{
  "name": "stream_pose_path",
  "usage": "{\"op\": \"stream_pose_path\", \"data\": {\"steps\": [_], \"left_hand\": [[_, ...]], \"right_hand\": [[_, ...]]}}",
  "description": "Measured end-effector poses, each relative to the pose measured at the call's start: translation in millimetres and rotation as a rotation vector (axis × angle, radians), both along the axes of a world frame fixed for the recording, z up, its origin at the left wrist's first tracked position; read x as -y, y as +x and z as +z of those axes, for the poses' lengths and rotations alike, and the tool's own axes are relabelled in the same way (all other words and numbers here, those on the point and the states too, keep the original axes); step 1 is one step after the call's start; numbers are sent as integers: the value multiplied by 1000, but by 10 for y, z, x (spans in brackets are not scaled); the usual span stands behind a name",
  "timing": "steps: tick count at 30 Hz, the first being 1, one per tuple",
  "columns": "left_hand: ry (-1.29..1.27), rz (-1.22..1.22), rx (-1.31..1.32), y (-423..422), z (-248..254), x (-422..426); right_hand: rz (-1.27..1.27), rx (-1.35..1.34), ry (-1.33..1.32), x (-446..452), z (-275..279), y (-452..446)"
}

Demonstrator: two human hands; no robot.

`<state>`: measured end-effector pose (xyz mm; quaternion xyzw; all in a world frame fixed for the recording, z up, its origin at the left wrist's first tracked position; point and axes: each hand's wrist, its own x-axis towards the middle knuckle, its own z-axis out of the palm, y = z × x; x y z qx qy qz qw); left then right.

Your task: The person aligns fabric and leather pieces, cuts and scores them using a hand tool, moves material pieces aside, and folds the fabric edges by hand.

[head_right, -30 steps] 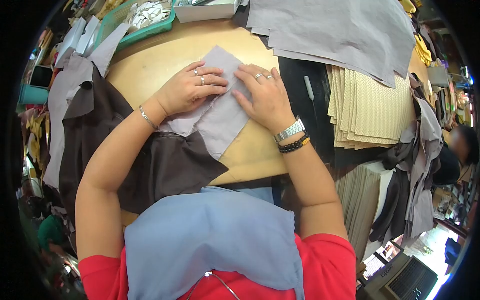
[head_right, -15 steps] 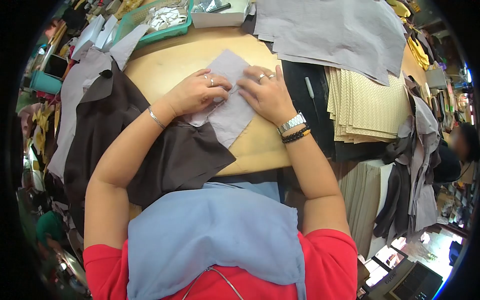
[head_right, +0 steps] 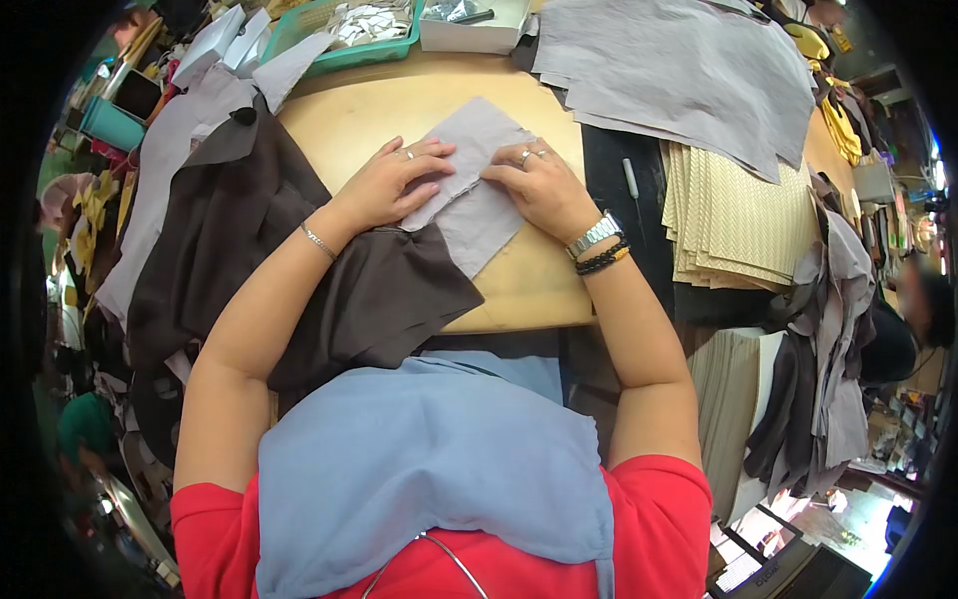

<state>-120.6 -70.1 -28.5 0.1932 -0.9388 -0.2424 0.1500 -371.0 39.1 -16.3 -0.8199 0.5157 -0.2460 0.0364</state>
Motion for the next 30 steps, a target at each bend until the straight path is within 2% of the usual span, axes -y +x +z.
{"op": "stream_pose_path", "data": {"steps": [5,9,12,13,14,16,17,22,25,26,29,30], "left_hand": [[20,32,-120,-90,71,-7],[-80,196,-42,-384,194,-215],[-67,258,-58,-484,93,-250],[-20,268,-77,-486,50,-215],[30,278,-95,-472,12,-171],[73,295,-120,-437,-53,-158],[66,300,-131,-430,-55,-165],[-120,264,-221,-436,4,-229],[-104,284,-230,-450,-38,-193],[-63,293,-224,-458,-46,-182],[81,319,-135,-462,-10,-175],[131,328,-96,-473,12,-165]], "right_hand": [[6,137,-3,57,-88,-19],[-12,253,0,42,-71,-24],[-373,138,-124,-122,117,-183],[-584,59,-138,-217,217,-250],[-675,-50,-177,-292,197,-447],[-940,-142,-10,-597,128,-624],[-981,-159,94,-721,96,-669],[-991,-43,250,-794,146,-762],[-742,636,73,-647,95,-692],[-587,1020,91,-561,137,-555],[-424,1421,226,-327,185,-260],[-416,1432,273,-254,162,-201]]}}
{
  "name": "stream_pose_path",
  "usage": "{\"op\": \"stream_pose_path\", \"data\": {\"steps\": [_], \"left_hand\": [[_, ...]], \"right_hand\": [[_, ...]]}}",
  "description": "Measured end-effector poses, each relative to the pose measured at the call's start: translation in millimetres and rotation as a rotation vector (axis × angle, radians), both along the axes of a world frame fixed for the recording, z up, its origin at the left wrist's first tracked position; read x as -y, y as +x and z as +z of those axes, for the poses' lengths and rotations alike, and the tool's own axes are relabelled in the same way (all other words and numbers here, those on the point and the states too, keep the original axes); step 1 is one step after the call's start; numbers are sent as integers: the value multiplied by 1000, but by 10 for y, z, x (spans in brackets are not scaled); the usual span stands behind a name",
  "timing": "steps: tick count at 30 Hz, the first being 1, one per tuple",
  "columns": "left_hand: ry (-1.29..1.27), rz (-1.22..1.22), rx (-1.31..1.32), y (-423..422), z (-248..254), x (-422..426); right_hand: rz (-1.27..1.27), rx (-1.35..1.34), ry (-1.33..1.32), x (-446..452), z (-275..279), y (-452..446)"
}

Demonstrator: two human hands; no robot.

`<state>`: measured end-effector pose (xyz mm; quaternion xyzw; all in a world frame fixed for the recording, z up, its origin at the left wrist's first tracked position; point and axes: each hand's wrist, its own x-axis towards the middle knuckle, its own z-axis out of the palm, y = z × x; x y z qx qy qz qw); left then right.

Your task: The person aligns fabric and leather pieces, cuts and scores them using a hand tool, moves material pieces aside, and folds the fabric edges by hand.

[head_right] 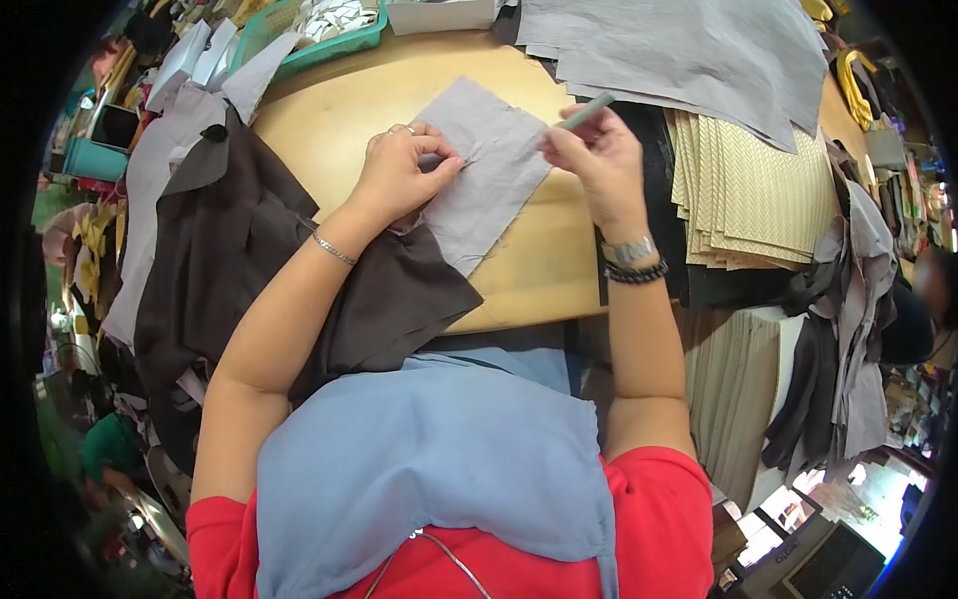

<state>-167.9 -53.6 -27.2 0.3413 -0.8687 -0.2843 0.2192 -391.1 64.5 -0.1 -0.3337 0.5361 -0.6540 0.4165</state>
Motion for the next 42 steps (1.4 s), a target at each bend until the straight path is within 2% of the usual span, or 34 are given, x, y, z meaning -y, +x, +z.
{"op": "stream_pose_path", "data": {"steps": [9,18,24,27,30,33,36,39,40,42], "left_hand": [[150,-26,138,-27,102,102],[-3,-34,146,-13,88,76],[4,-51,147,-11,91,85],[15,-48,142,-15,103,71],[-33,-110,135,21,134,70],[18,-181,91,101,169,88],[3,-222,74,146,172,119],[-93,-258,13,184,153,125],[-102,-254,11,181,155,113],[-117,-244,17,201,157,75]], "right_hand": [[43,-49,56,191,-239,170],[154,-129,78,225,-233,209],[285,-65,67,194,-221,190],[370,-27,194,109,-91,123],[244,66,59,42,-160,-73],[-14,-347,147,-41,-86,-407],[-197,-1025,545,-222,-12,-690],[-226,-1385,479,-307,45,-606],[-275,-1527,173,-247,-3,-578],[-59,-1383,-18,-131,125,-206]]}}
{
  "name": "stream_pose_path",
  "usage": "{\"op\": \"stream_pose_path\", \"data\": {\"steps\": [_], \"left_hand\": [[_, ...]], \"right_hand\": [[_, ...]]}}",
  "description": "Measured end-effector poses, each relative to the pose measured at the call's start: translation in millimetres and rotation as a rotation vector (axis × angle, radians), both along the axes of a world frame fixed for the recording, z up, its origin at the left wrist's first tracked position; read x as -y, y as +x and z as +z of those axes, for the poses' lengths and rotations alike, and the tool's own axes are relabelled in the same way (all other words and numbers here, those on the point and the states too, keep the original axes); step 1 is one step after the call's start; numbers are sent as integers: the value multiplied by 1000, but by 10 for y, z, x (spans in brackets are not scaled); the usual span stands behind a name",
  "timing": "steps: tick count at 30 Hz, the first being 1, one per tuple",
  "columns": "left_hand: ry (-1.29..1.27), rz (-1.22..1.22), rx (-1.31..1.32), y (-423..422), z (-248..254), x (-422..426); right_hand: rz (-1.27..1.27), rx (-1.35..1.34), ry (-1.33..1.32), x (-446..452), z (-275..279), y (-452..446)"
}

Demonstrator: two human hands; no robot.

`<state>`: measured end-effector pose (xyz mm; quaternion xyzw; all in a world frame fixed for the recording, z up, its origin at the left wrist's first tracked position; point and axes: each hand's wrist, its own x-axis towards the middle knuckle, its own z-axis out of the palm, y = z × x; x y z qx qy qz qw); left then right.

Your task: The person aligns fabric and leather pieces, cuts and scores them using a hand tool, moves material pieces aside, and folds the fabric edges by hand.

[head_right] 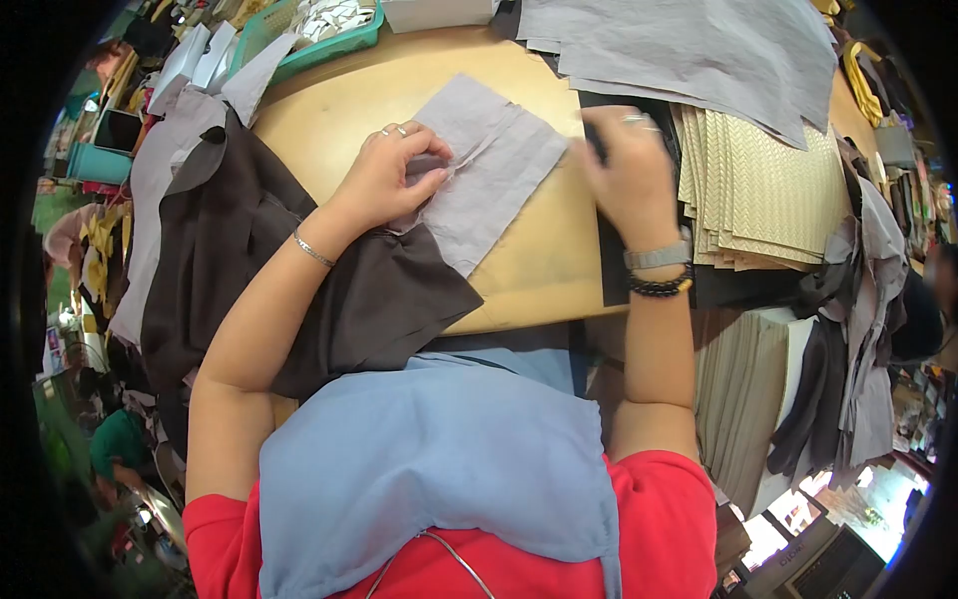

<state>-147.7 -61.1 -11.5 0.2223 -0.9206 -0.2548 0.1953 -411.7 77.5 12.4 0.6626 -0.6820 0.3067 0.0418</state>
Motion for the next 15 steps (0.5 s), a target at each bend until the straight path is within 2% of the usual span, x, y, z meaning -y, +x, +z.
{"op": "stream_pose_path", "data": {"steps": [1,3,6,15], "left_hand": [[-1,13,-15,0,3,-26],[-6,32,-49,-42,15,-73],[2,8,-63,-69,5,-95],[-176,-34,49,-2,46,-179]], "right_hand": [[139,114,26,46,-16,152],[352,109,31,148,-95,445],[462,141,-11,267,-268,561],[454,-9,-35,283,-349,556]]}}
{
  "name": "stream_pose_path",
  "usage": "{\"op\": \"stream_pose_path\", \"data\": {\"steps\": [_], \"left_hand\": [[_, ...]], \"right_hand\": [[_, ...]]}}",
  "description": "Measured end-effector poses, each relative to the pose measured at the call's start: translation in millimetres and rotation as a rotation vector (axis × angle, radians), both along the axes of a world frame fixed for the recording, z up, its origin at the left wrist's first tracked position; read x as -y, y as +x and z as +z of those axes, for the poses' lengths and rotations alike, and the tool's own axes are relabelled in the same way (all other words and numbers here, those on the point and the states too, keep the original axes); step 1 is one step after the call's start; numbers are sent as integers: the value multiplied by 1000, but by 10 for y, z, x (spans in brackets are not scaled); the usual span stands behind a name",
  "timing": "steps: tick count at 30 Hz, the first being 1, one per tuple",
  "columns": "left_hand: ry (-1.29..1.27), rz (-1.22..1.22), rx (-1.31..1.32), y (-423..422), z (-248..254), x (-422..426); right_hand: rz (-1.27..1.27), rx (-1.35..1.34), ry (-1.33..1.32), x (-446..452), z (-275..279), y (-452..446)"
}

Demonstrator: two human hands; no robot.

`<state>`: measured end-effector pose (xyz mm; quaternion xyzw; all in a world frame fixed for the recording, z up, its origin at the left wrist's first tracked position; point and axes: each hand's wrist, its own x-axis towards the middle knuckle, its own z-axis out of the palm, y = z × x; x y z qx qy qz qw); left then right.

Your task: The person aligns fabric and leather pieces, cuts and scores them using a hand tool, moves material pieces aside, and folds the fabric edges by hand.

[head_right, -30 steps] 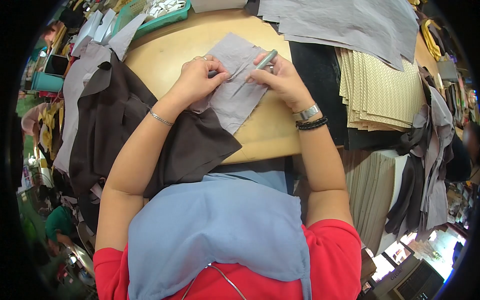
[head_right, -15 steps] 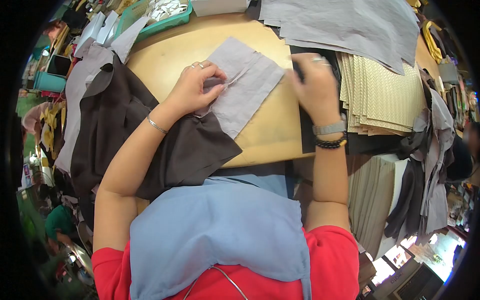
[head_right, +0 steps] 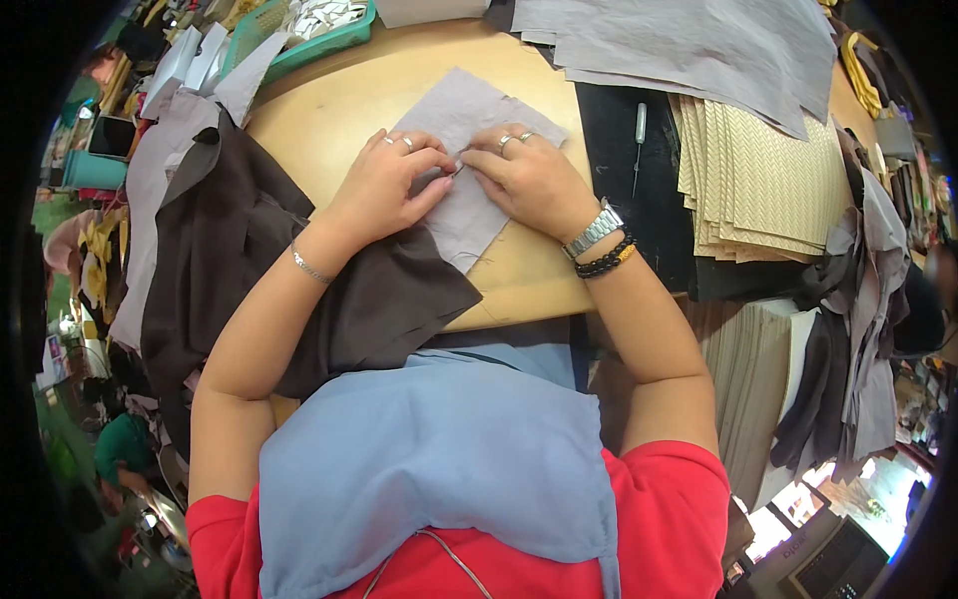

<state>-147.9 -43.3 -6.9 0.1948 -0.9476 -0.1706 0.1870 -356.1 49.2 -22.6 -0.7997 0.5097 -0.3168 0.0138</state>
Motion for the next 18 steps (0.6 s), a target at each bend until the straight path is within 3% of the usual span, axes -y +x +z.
{"op": "stream_pose_path", "data": {"steps": [6,18], "left_hand": [[-58,47,96,145,22,-125],[-218,72,217,317,100,-359]], "right_hand": [[-3,-30,-4,-10,13,30],[-399,-173,7,-12,-12,-5]]}}
